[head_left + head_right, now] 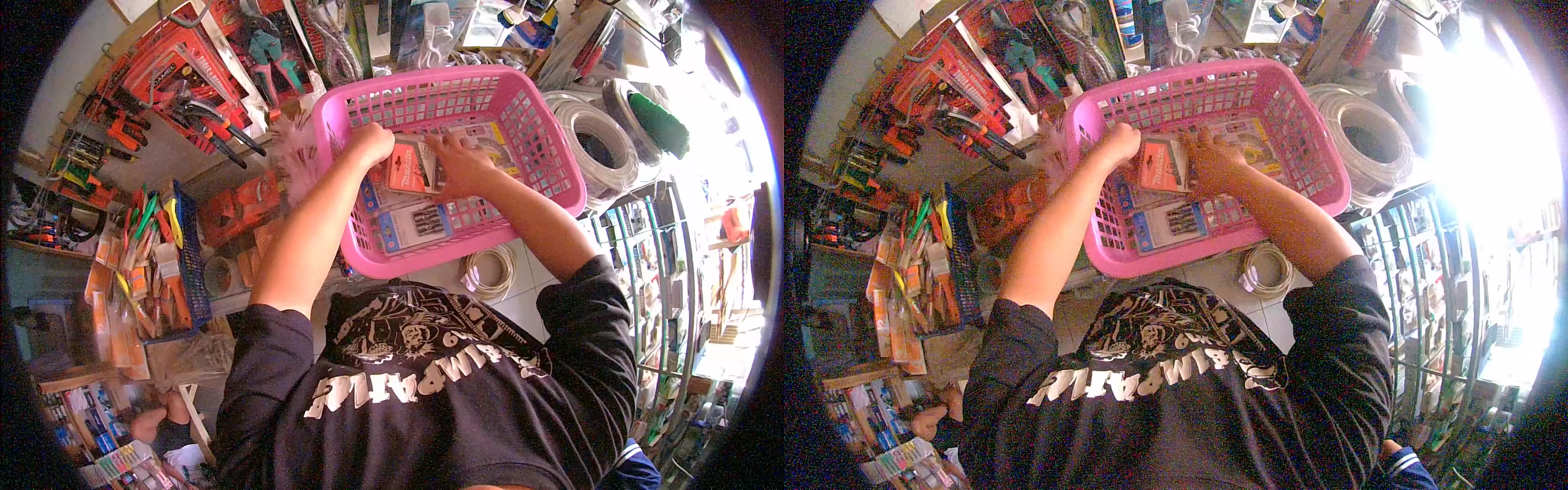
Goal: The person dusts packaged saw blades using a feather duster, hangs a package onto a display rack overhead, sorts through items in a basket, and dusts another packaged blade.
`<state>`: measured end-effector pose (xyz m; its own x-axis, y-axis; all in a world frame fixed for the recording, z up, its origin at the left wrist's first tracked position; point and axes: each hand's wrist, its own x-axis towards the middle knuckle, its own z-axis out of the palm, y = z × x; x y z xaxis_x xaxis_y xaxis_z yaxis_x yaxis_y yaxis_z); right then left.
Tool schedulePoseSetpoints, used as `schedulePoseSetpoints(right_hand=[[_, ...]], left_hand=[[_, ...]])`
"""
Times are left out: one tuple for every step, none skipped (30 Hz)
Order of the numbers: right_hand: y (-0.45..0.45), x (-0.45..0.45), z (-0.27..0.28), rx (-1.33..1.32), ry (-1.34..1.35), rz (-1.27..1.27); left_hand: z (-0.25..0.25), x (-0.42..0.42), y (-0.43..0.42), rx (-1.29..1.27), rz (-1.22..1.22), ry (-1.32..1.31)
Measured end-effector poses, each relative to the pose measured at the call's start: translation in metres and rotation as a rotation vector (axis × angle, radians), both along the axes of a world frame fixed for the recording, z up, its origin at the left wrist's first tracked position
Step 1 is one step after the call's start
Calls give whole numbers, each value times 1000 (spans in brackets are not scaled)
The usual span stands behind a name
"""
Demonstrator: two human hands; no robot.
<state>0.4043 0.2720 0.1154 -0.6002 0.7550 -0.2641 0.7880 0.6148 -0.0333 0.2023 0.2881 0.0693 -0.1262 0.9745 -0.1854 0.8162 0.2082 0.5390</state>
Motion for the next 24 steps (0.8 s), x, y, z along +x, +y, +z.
schedulePoseSetpoints(right_hand=[[-2,-2,0,37,-6,2],[-4,-6,1,34,-12,5],[-5,-9,2,31,-19,10],[-5,-11,2,27,-27,15],[-4,-11,2,11,-4,28],[-1,-10,1,-5,17,41],[2,-8,0,-23,40,53],[7,-4,-2,-58,84,43],[15,1,-6,-91,126,35],[20,3,-9,-126,167,25],[17,1,3,-133,133,-26],[21,4,2,-178,161,-27],[30,9,2,-220,190,-27],[37,14,2,-262,219,-27],[40,16,3,-310,278,-67],[41,18,6,-358,337,-106],[44,19,8,-406,397,-145],[48,22,9,-453,456,-184],[60,22,-8,-447,468,-253],[71,31,-21,-506,499,-251],[64,31,-2,-566,531,-251],[60,32,9,-625,563,-251],[61,33,7,-642,577,-256],[64,36,2,-658,591,-262]], left_hand=[[-1,-1,2,-13,10,-36],[-2,-3,4,-23,21,-73],[-6,-6,6,8,-11,-87],[-11,-9,6,37,-43,-101],[-16,-11,9,47,-45,-113],[-15,-12,8,57,-47,-124],[-14,-12,10,45,-21,-129],[-14,-11,10,39,2,-103],[-8,-9,8,31,25,-77],[18,-2,-4,27,45,-20],[31,4,-12,18,61,37],[26,5,-11,-16,126,-31],[20,6,-7,-47,192,-100],[13,6,-3,-79,258,-168],[18,9,-6,-161,274,-205],[26,11,-8,-242,292,-242],[31,12,-10,-323,309,-279],[27,10,-8,-292,283,-236],[21,8,-4,-261,257,-192],[14,6,0,-229,230,-148],[11,5,2,-238,259,-143],[8,6,4,-247,287,-137],[5,7,6,-256,314,-131],[-3,7,9,-205,317,-77]])
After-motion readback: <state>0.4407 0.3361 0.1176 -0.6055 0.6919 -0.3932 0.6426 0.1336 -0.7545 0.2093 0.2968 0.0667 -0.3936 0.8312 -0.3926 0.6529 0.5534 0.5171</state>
